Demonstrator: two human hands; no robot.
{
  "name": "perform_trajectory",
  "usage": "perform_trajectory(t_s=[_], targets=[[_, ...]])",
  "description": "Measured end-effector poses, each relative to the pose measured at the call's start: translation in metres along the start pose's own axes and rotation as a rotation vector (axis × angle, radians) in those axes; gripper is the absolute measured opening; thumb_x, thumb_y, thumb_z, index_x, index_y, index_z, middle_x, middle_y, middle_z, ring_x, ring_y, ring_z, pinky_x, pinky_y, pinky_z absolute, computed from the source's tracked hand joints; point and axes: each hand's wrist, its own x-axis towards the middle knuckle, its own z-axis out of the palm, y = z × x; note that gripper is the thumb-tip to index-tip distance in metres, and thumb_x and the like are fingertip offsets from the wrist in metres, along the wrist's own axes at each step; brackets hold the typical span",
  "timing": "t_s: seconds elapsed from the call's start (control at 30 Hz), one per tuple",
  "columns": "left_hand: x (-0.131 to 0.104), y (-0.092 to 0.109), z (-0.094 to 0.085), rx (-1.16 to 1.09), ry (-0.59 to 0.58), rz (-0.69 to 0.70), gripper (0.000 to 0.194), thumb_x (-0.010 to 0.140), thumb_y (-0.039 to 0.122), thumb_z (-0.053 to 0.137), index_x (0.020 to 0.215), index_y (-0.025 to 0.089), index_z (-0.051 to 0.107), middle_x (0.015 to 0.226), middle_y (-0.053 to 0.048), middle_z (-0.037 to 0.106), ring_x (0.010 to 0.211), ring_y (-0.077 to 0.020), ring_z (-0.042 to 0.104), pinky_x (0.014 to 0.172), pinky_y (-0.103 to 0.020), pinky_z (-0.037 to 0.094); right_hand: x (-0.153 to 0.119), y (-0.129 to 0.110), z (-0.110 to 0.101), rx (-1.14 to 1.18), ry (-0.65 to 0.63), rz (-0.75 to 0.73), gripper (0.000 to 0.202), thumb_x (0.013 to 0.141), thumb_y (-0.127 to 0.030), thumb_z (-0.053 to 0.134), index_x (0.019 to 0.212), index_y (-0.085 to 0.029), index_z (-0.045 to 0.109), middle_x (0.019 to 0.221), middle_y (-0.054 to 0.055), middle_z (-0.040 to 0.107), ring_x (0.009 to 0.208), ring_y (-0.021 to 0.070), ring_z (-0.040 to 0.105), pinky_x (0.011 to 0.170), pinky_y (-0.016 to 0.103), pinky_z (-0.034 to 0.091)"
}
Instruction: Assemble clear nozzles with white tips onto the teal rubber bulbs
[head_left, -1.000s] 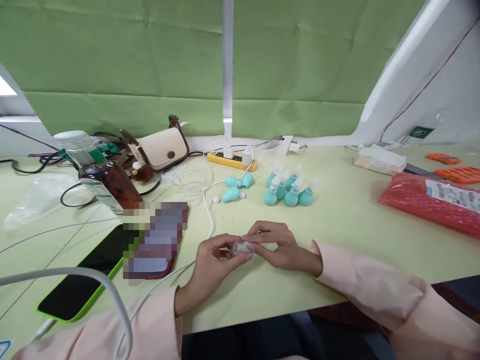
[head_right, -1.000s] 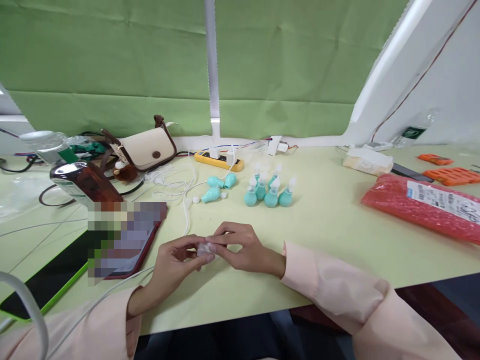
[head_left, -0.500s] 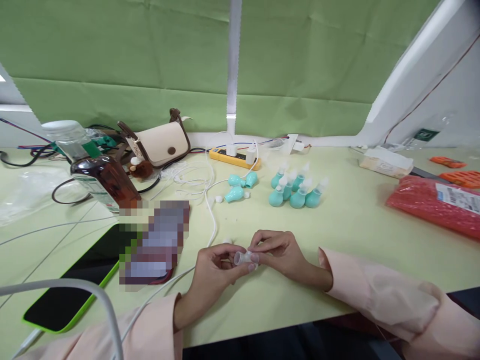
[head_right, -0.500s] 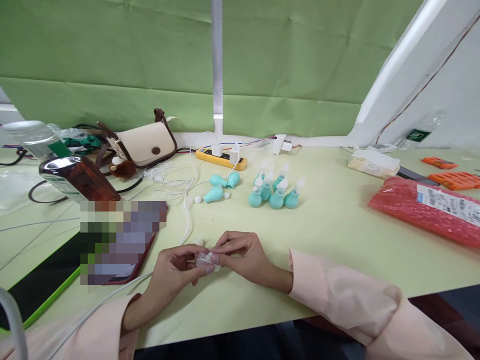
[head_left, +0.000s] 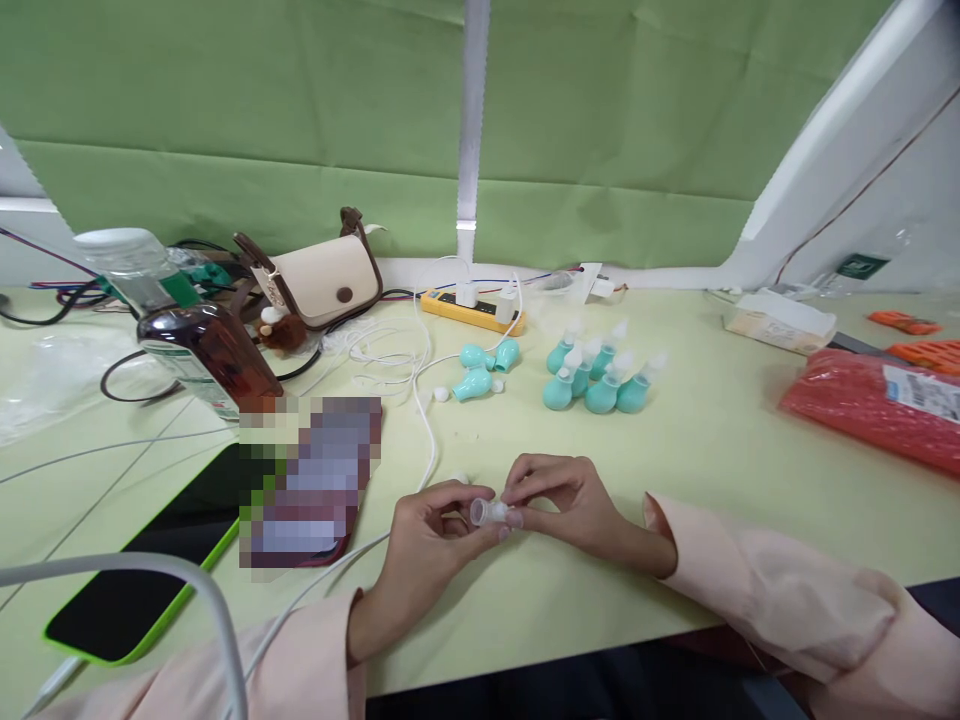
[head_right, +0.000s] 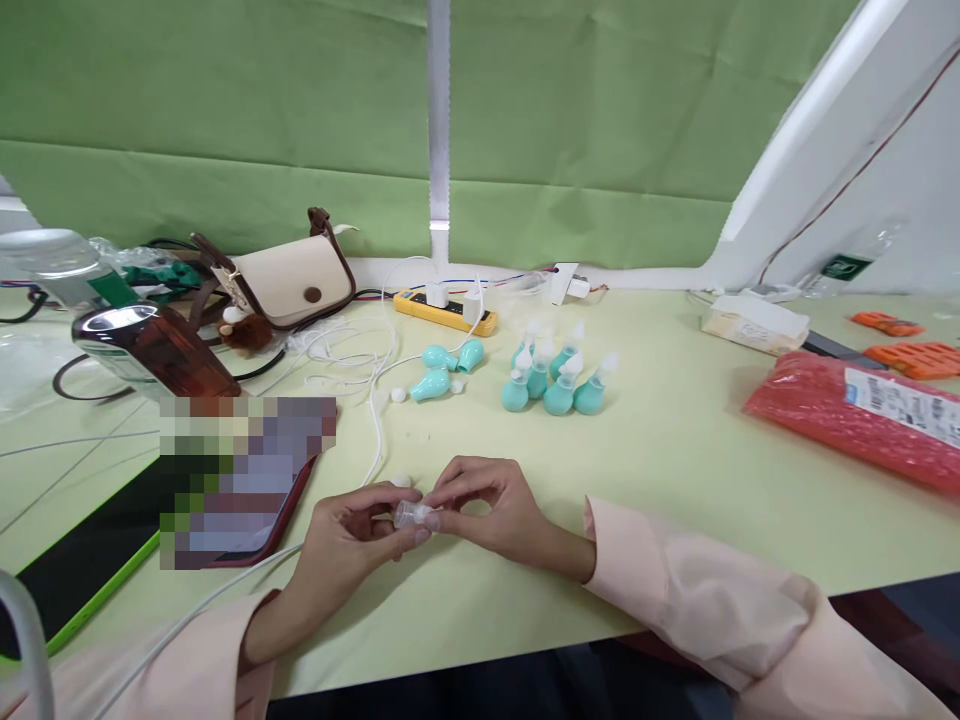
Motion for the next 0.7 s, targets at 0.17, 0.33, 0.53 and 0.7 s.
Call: perform_trajectory(t_s=[0.17,0.33,0.53,0.7], targets=[[0.000,0.002,0.000,0.053,0.002,0.051,0.023,0.055,0.022,0.073,0.074,0.013,0.067,0.067,-0.003,0.062,0.058,-0.0127,0.055,0.050,-0.021,0.046,0.003,0.000,-0.003,0.108,-0.088,0.117,0.018,0.064,-0.017,0.067,0.082,-0.020,0.069,0.073,0.002,0.057,0.066,0.0105,0.054,0.057,0.024,0.045],[-0.003,0.005,-0.002,0.008,-0.026,0.067,0.025,0.061,0.022,0.068,0.084,0.013,0.066,0.082,-0.007,0.063,0.064,-0.0144,0.057,0.054,-0.024,0.048,0.003,-0.003,-0.001,-0.145,0.034,-0.108,0.014,0.070,-0.014,0.060,0.081,-0.020,0.068,0.072,0.002,0.055,0.063,0.0102,0.053,0.054,0.024,0.044],[-0.006,0.011,-0.002,-0.066,-0.075,0.067,0.021,0.067,0.023,0.063,0.084,0.012,0.064,0.079,-0.006,0.062,0.049,-0.0097,0.054,0.050,-0.024,0.047,-0.001,-0.003,-0.001,-0.396,0.044,-0.431,0.028,0.071,-0.013,0.058,0.097,-0.023,0.060,0.077,0.003,0.054,0.066,0.0102,0.054,0.052,0.022,0.046],[-0.007,0.008,-0.002,-0.009,-0.090,0.116,0.018,0.070,0.023,0.060,0.085,0.013,0.063,0.075,-0.006,0.063,0.052,-0.0111,0.055,0.050,-0.023,0.048,-0.003,-0.001,-0.004,-0.630,0.065,-0.559,0.039,0.068,-0.019,0.064,0.105,-0.023,0.053,0.081,0.004,0.055,0.071,0.0116,0.055,0.057,0.024,0.047]])
